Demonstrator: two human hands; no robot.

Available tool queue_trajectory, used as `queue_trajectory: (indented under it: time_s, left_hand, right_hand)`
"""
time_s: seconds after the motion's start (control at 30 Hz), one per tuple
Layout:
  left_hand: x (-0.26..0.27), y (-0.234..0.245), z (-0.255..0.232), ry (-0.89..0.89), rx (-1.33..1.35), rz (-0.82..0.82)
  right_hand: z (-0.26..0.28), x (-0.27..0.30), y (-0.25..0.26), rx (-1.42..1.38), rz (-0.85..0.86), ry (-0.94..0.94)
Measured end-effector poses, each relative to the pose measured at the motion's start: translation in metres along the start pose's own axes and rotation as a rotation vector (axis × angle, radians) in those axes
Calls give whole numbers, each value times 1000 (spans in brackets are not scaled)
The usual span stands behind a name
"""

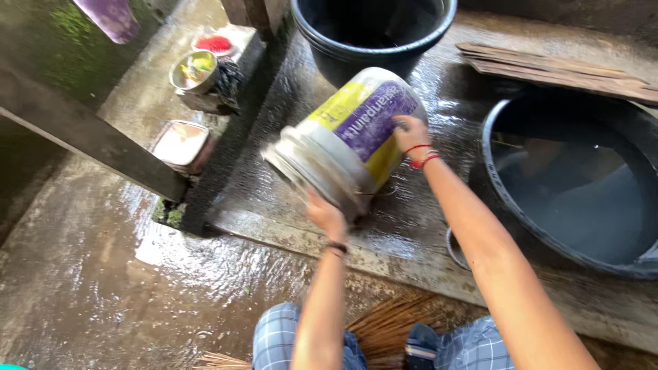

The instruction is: The person scrubs the exterior and interior of a plastic bucket and its lid using a scouring pad and water.

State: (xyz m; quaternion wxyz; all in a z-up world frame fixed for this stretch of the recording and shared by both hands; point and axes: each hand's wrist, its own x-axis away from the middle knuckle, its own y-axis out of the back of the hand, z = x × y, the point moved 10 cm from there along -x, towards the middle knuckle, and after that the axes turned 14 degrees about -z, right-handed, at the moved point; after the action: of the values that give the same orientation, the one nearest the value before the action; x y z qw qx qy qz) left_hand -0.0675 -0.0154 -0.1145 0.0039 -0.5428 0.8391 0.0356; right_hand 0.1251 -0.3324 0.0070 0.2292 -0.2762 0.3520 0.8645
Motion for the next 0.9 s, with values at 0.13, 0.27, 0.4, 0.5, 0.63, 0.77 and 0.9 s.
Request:
queue_trajectory:
  time_s: [0.13,0.27,0.4,0.5,0.63,0.77,0.9]
  left_hand:
    - [103,-30,20,37,-48,90]
    - [188,-54,32,100,-101,325]
    - [253,-79,52,91,-209,491]
    - [303,-118,63,-80,-68,732]
    - [333,-154,84,-135,13,965]
    - [297,-136,86,-152,64,859]
    - [207,-102,112,-58,-84,643]
  right_hand:
    - [96,27,-29,42,84,233]
    - [126,60,10,281,374,57]
    - [158,67,60,403,448,187]
    - [171,81,59,452,466,339]
    - [207,120,31,685,226,894]
    - [229,146,13,480,105,1065]
    - [245,174,-22,281,136,1285]
